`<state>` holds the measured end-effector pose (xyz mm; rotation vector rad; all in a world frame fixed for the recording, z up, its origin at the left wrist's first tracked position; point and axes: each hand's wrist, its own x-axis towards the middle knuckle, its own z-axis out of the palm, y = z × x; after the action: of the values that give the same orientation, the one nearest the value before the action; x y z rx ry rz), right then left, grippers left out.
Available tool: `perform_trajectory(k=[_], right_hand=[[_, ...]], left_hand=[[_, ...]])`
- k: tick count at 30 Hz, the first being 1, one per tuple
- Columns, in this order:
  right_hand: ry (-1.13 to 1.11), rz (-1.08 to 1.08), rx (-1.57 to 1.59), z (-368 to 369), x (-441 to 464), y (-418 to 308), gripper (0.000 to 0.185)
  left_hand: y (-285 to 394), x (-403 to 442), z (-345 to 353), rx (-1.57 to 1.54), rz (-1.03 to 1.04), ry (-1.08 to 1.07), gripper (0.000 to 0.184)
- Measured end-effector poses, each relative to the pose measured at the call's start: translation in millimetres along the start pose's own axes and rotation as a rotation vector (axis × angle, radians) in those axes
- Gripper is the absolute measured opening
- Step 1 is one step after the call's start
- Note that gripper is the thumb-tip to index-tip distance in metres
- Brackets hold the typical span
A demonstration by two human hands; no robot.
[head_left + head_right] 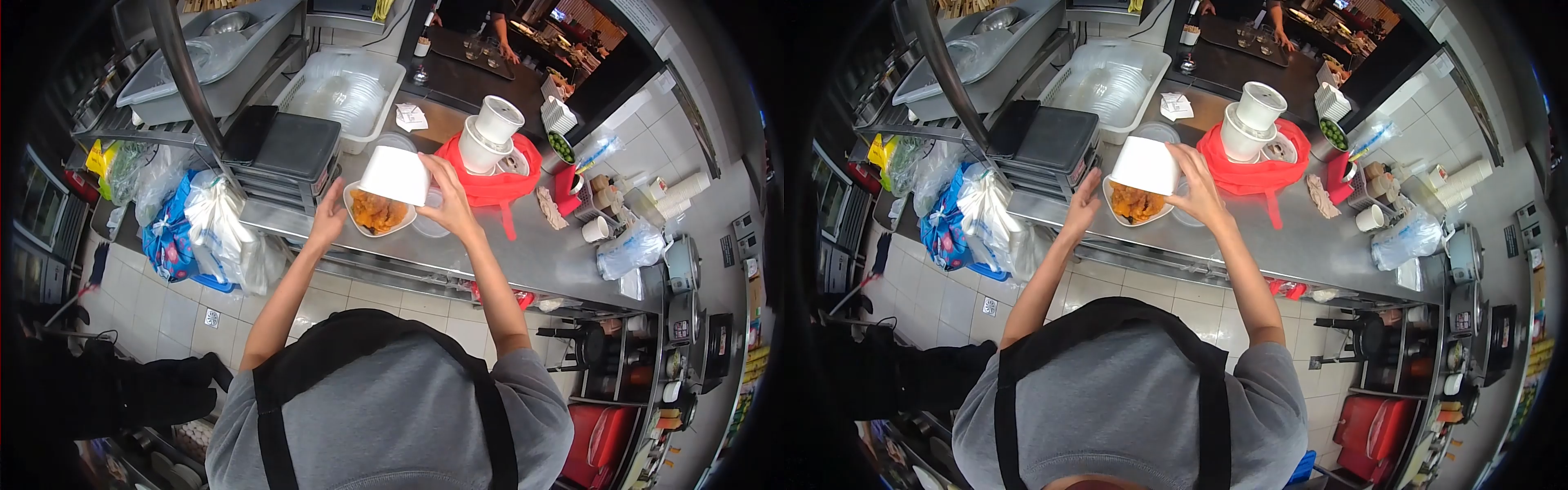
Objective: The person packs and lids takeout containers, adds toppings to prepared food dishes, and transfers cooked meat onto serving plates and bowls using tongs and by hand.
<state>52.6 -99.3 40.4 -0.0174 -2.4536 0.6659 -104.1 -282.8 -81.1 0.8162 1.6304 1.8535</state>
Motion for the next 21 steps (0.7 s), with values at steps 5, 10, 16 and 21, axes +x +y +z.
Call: perform_trajectory(k=[5, 10, 16, 21], right_hand=[[0.063, -0.007, -0.005, -2, 0, -8, 0.076], [0.091, 0.019, -0.01, -11, 1, -12, 0.078], [0.113, 0.02, -0.004, -14, 2, -6, 0.08], [0.058, 0.011, 0.019, -3, 1, 2, 0.079]], left_hand=[[10, 3, 20, -0.213, 0.082, -0.154, 0.077], [22, 3, 17, -0.264, 0.061, -0.083, 0.08], [31, 9, 16, -0.201, 0.132, -0.144, 0.077], [26, 10, 25, -0.215, 0.083, -0.214, 0.077]])
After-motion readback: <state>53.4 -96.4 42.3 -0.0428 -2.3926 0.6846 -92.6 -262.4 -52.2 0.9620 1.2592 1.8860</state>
